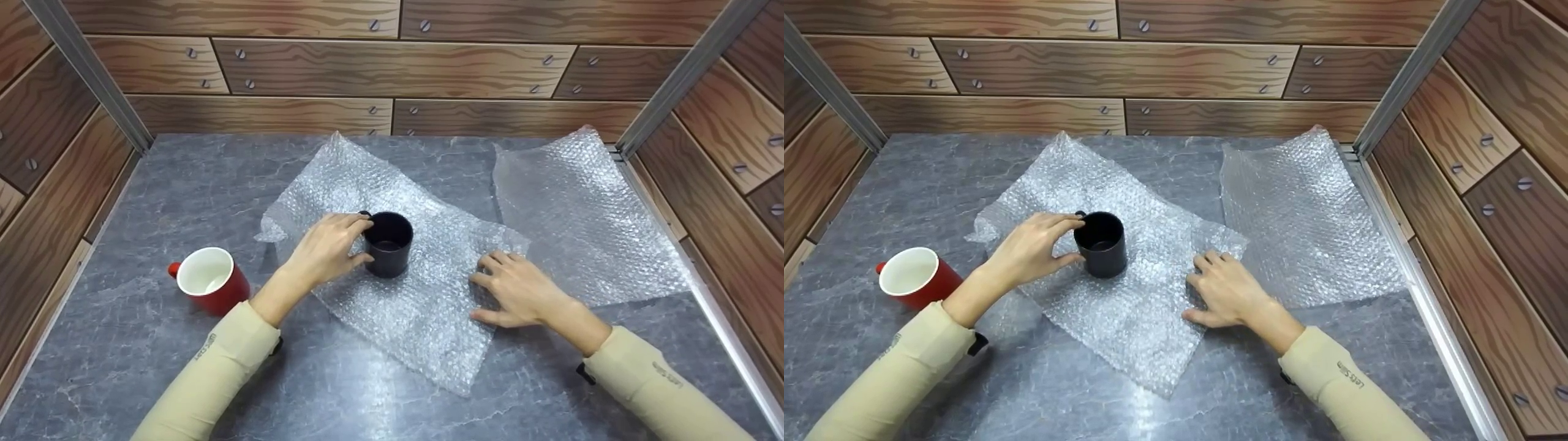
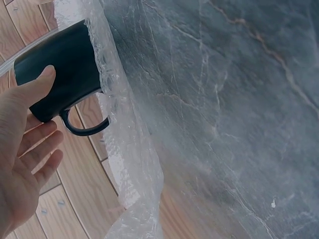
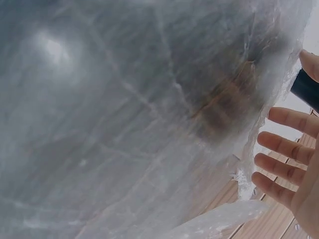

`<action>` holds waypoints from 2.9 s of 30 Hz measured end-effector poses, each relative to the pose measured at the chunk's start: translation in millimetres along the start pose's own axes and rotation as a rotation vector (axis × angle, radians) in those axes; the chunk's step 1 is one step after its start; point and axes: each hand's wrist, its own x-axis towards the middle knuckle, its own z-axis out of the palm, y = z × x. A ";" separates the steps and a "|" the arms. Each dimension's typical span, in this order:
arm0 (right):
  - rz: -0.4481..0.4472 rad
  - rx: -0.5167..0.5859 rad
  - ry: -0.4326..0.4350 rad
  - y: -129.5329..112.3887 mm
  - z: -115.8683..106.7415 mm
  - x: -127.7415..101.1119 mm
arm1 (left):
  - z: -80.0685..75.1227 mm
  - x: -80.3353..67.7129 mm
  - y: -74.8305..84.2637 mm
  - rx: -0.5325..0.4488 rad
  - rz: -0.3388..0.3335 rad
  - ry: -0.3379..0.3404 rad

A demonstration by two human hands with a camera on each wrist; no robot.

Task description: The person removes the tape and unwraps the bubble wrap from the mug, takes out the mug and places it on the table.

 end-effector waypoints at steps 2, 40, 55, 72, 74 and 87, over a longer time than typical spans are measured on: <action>0.000 0.000 -0.003 -0.4 0.2 0.3 | 0.7 0.5 -0.1 -0.005 0.002 -0.002; -0.003 0.060 -0.071 -5.3 -1.3 7.4 | 23.0 23.1 -3.7 -0.008 -0.122 -0.090; -0.006 0.066 -0.095 -4.8 -3.0 9.7 | 26.2 29.8 -1.5 0.044 -0.145 -0.087; 0.009 0.059 -0.092 -7.5 -3.6 12.7 | 30.1 27.4 1.6 0.027 -0.195 -0.030; 0.009 0.056 -0.084 -8.5 -3.3 13.3 | 29.7 26.7 2.1 0.008 -0.203 -0.024; -0.001 0.006 -0.016 -19.5 -3.4 19.9 | 26.7 20.8 -0.4 -0.003 -0.187 0.087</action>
